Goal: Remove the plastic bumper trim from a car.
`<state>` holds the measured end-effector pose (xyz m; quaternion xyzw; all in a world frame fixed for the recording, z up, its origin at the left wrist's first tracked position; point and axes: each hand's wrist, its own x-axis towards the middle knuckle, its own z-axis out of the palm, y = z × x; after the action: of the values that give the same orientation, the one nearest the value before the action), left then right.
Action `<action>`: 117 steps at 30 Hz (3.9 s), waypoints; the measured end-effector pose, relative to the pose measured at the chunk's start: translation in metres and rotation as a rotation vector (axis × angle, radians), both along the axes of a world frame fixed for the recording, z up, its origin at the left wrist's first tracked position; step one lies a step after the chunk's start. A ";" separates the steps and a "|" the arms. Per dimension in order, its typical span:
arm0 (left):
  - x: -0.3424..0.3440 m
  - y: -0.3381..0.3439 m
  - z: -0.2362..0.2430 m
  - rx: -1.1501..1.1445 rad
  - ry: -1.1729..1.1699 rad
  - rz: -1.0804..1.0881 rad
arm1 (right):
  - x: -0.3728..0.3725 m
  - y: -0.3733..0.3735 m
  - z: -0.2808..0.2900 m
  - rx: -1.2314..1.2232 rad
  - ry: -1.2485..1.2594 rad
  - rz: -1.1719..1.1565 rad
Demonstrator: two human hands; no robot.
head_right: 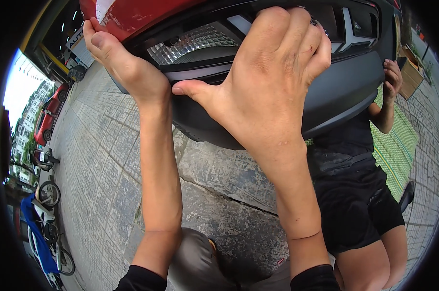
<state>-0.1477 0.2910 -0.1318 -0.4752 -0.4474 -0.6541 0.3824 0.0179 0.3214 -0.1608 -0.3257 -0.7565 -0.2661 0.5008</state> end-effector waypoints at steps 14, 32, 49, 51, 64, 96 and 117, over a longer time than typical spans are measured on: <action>-0.003 -0.005 0.003 -0.022 0.009 -0.009 | -0.009 0.008 -0.010 -0.092 0.296 0.241; 0.000 0.001 0.002 0.010 0.009 0.035 | -0.006 0.015 -0.011 -0.029 0.216 0.166; -0.004 0.000 0.004 0.047 -0.022 0.094 | -0.010 0.008 -0.010 -0.148 0.321 0.317; -0.003 0.001 0.004 0.043 -0.033 0.102 | -0.010 0.009 -0.009 -0.170 0.331 0.338; -0.005 0.002 0.004 0.057 -0.014 0.108 | -0.011 0.009 -0.010 -0.165 0.309 0.320; -0.001 -0.002 -0.002 -0.004 -0.029 0.116 | -0.008 0.014 -0.014 -0.068 0.234 0.217; -0.023 0.009 -0.005 0.087 0.022 0.226 | -0.007 0.016 -0.013 -0.064 0.237 0.210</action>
<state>-0.1706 0.2997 -0.1371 -0.4117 -0.4653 -0.6203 0.4788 0.0106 0.3369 -0.1741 -0.2899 -0.7299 -0.1479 0.6011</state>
